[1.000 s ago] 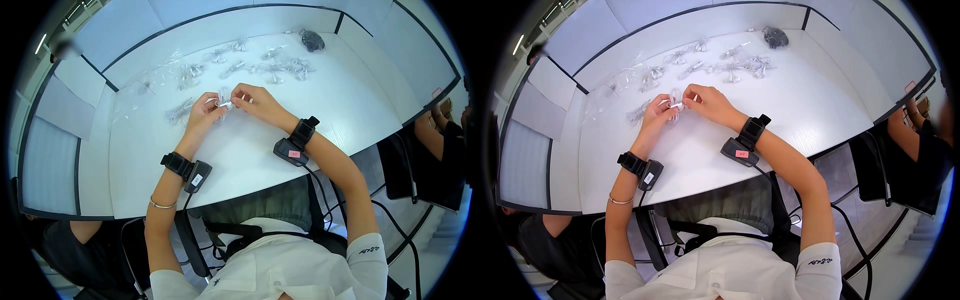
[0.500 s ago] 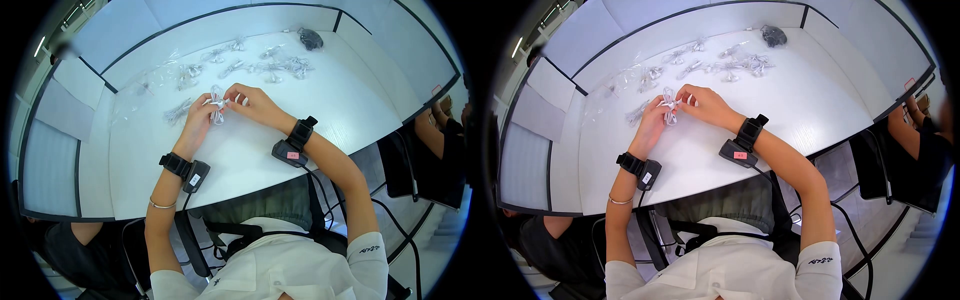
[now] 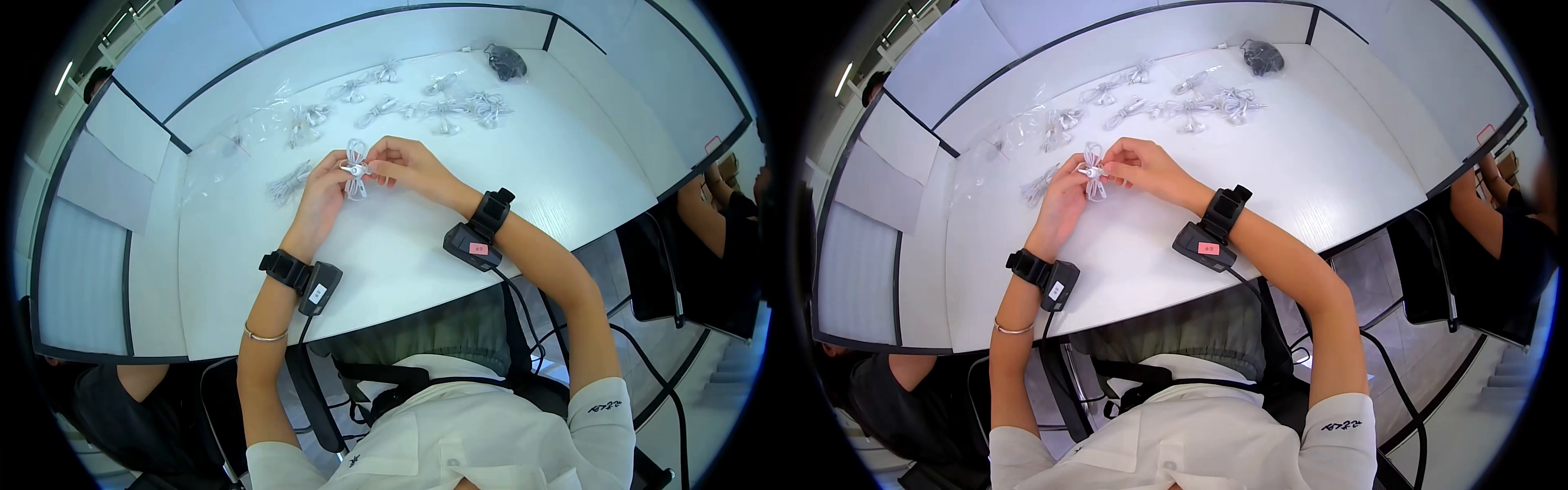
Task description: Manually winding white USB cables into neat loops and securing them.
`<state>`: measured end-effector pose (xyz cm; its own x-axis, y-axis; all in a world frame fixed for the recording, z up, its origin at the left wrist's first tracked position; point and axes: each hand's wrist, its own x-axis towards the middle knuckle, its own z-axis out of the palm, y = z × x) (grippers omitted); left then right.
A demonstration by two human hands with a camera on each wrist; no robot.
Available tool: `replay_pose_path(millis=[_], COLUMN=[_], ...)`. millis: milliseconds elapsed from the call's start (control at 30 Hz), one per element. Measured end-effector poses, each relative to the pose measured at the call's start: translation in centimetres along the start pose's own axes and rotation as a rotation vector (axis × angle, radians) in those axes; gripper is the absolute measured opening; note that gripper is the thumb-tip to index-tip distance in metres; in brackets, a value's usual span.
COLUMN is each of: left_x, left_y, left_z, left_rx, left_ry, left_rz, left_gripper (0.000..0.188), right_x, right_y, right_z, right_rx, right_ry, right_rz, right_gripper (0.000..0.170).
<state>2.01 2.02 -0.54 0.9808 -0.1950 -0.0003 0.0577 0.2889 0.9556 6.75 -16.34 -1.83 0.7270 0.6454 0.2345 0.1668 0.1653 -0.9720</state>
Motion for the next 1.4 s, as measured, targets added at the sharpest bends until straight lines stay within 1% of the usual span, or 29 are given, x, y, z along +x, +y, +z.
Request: replay_pose_path(millis=[233, 300, 433, 500, 600, 700, 800, 900, 1000, 1100, 1200, 1233, 1300, 1333, 1400], left_x=[0.1, 0.1, 0.0, 0.0, 0.0, 0.0, 0.1, 0.1, 0.1, 0.3, 0.3, 0.2, 0.3, 0.3, 0.1], left_y=[-0.4, -0.4, -0.4, -0.5, -0.5, -0.5, -0.7, -0.8, -0.7, -0.9, -0.7, -0.7, -0.8, -0.8, -0.6], left_z=[-0.1, -0.3, -0.3, -0.3, -0.2, -0.1, -0.2, -0.4, -0.5, -0.6, -0.5, -0.5, -0.5, -0.4, -0.1], left_rx=[0.065, 0.119, 0.267, 0.268, 0.293, 0.324, 0.337, 0.312, 0.28, 0.201, 0.128, 0.109, 0.153, 0.175, 0.255], left_ry=[0.042, 0.045, 0.053, 0.041, 0.037, 0.034, 0.007, -0.003, 0.009, 0.008, 0.013, 0.017, 0.036, 0.046, 0.092], left_rz=[0.011, 0.056, 0.137, 0.145, 0.166, 0.169, 0.18, 0.176, 0.145, 0.122, 0.097, 0.087, 0.072, 0.064, 0.105], left_gripper=[0.03, 0.03, 0.029, 0.028, 0.027, 0.026, 0.026, 0.026, 0.026, 0.026, 0.026, 0.025, 0.026, 0.026, 0.025], right_x=[-0.1, -0.1, 0.0, 0.0, -0.2, -0.6, -0.6, -0.4, 0.0, 0.0, -0.2, -0.2, -0.4, -0.4, -0.5], right_y=[-0.5, -0.1, 0.4, 0.4, -0.1, -0.9, -1.1, -0.3, 0.3, 0.2, -0.3, -0.4, -0.5, -0.6, -0.8], right_z=[0.2, 0.1, 0.0, 0.0, 0.0, 0.2, 0.2, -0.1, -0.1, -0.3, -0.2, -0.1, 0.1, 0.1, 0.1], right_rx=[-0.012, -0.031, -0.191, -0.256, -0.46, -0.533, -0.612, -0.501, -0.389, -0.404, -0.469, -0.486, -0.519, -0.531, -0.555], right_ry=[0.055, 0.059, 0.092, 0.121, 0.166, 0.159, 0.155, 0.169, 0.177, 0.121, 0.111, 0.124, 0.152, 0.14, 0.116], right_rz=[-0.021, -0.031, -0.052, -0.087, -0.111, -0.086, -0.1, -0.152, -0.154, -0.127, -0.06, -0.1, -0.182, -0.169, -0.144], right_gripper=[0.018, 0.019, 0.02, 0.02, 0.019, 0.018, 0.018, 0.021, 0.019, 0.017, 0.017, 0.019, 0.023, 0.026, 0.031])
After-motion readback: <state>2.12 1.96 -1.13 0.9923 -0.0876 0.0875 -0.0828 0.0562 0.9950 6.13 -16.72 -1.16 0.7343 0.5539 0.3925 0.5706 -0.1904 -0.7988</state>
